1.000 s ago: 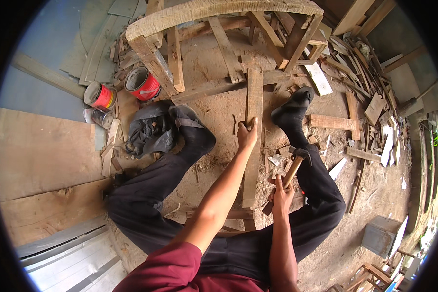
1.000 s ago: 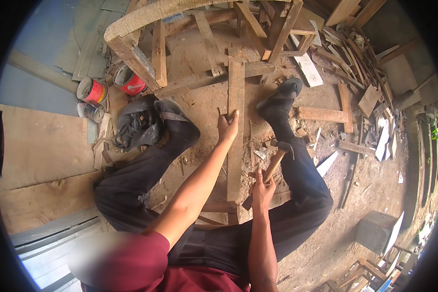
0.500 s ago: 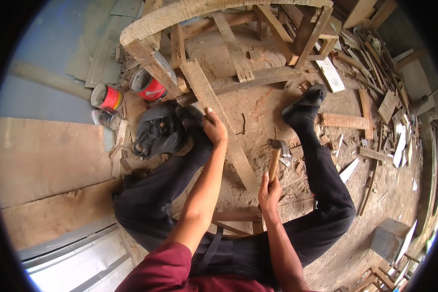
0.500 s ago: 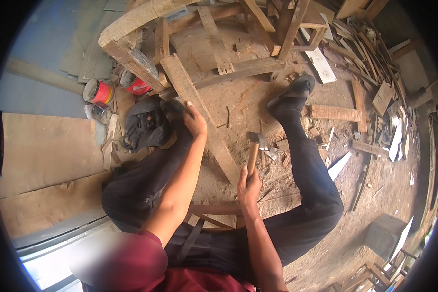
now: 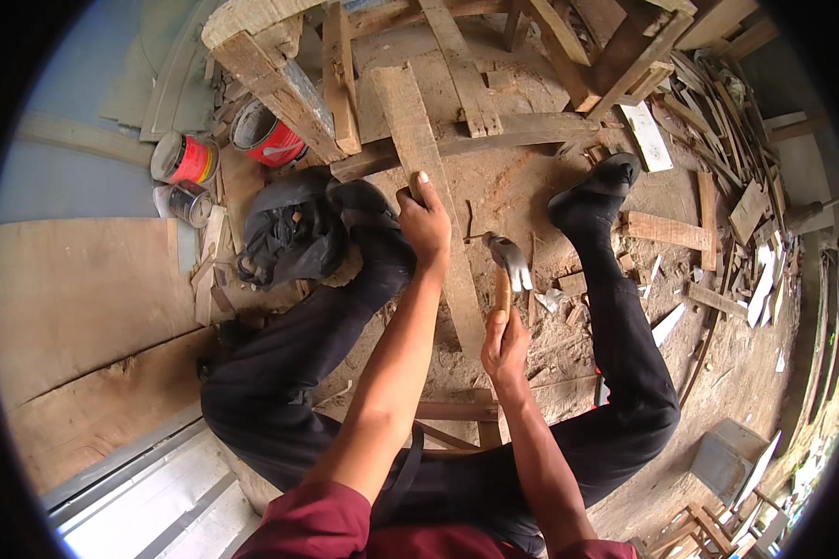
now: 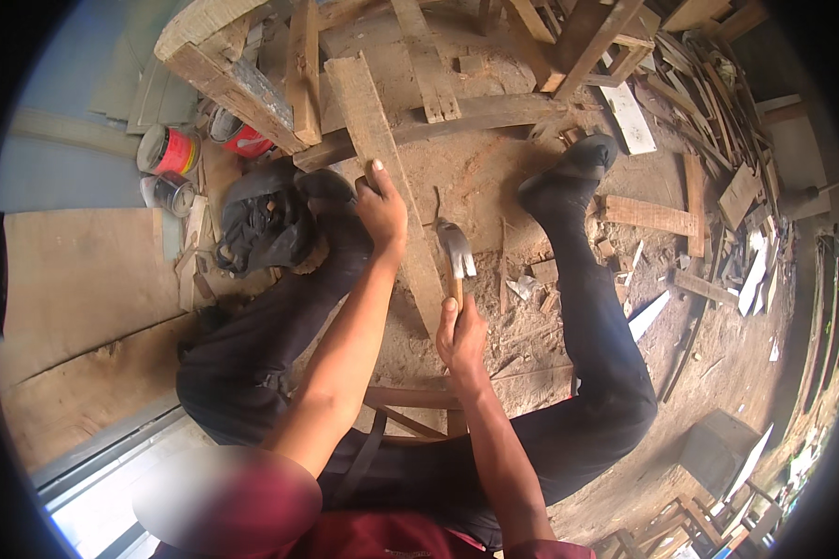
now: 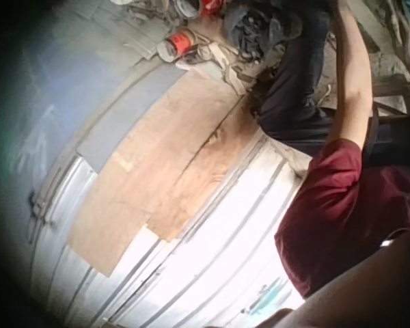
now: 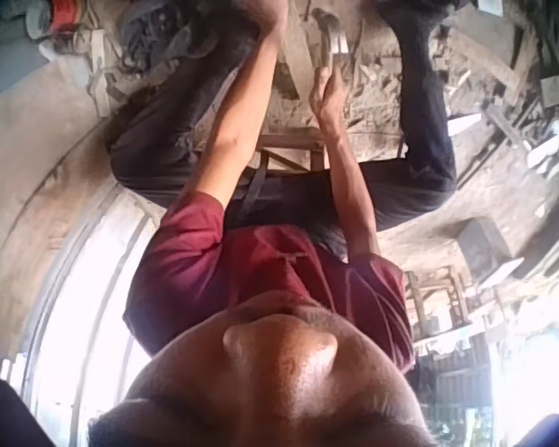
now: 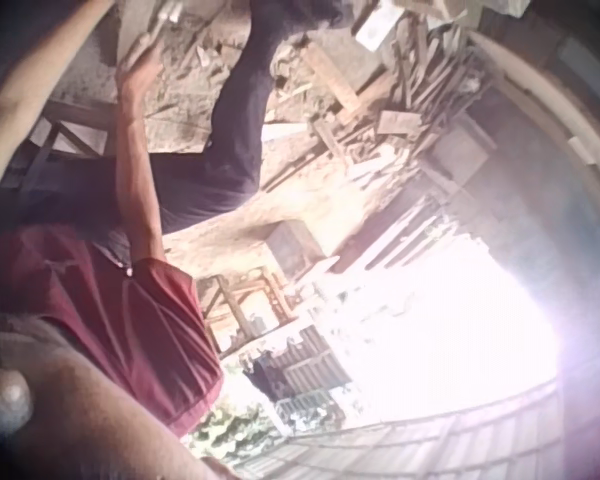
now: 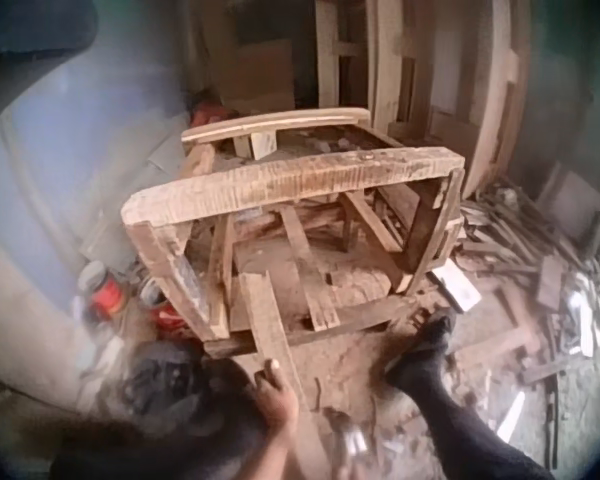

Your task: The person sits on the floor and uses a hammer to repeatedly strike a long wooden plank, splitting it into smaller pieces. The person then picks up a smaller piece of wood and continues to hammer it.

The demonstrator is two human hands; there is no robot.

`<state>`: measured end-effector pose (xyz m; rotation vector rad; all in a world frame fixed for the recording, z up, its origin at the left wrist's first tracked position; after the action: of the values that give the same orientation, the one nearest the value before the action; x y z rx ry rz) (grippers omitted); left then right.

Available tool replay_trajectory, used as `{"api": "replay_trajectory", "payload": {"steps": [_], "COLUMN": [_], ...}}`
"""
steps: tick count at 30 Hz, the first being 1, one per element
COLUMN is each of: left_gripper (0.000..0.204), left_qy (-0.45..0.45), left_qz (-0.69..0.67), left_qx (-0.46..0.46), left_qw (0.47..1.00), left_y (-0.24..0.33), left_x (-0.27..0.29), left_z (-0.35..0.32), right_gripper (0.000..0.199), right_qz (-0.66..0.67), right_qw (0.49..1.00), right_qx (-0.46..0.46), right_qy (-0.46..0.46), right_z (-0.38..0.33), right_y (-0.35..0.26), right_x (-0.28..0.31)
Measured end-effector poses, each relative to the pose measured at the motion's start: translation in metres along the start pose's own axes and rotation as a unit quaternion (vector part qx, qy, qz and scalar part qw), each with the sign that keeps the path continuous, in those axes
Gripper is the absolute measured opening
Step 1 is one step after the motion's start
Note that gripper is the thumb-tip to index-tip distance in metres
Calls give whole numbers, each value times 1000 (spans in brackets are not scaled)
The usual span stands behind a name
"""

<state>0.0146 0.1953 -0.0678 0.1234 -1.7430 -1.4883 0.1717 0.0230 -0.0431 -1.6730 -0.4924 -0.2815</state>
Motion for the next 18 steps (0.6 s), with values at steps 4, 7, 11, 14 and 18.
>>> {"api": "replay_trajectory", "payload": {"steps": [4, 7, 11, 14, 18], "left_gripper": [54, 54, 48, 47, 48], "left_qy": [-28, -22, -4, -1, -14], "left_qz": [-21, -6, -9, -4, 75], "left_qx": [26, 34, -10, -7, 36], "left_qw": [999, 999, 1000, 1000, 996], "left_y": [7, 8, 4, 4, 13], "left_x": [0, 1, -5, -6, -16], "left_z": [-5, -6, 3, -6, -10], "right_gripper": [42, 45, 45, 53, 41], "right_qz": [-92, -78, -23, -62, -112], "right_qw": [975, 995, 992, 989, 993], "right_qx": [198, -51, 119, 125, -21], "right_qy": [46, -44, 31, 40, -32], "right_z": [14, 21, 19, 27, 39], "right_y": [55, 47, 50, 51, 42], "right_x": [-3, -1, 7, -6, -11]}}
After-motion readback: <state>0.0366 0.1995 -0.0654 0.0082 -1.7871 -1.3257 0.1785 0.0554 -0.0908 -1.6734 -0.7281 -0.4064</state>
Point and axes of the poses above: each hand's wrist, its own z-axis towards the middle knuckle, its own x-axis out of the back of the hand, y = z × x, the point moved 1 cm from there along z, towards the middle knuckle, and after that the axes turned 12 degrees about -y, right-handed, at the moved point
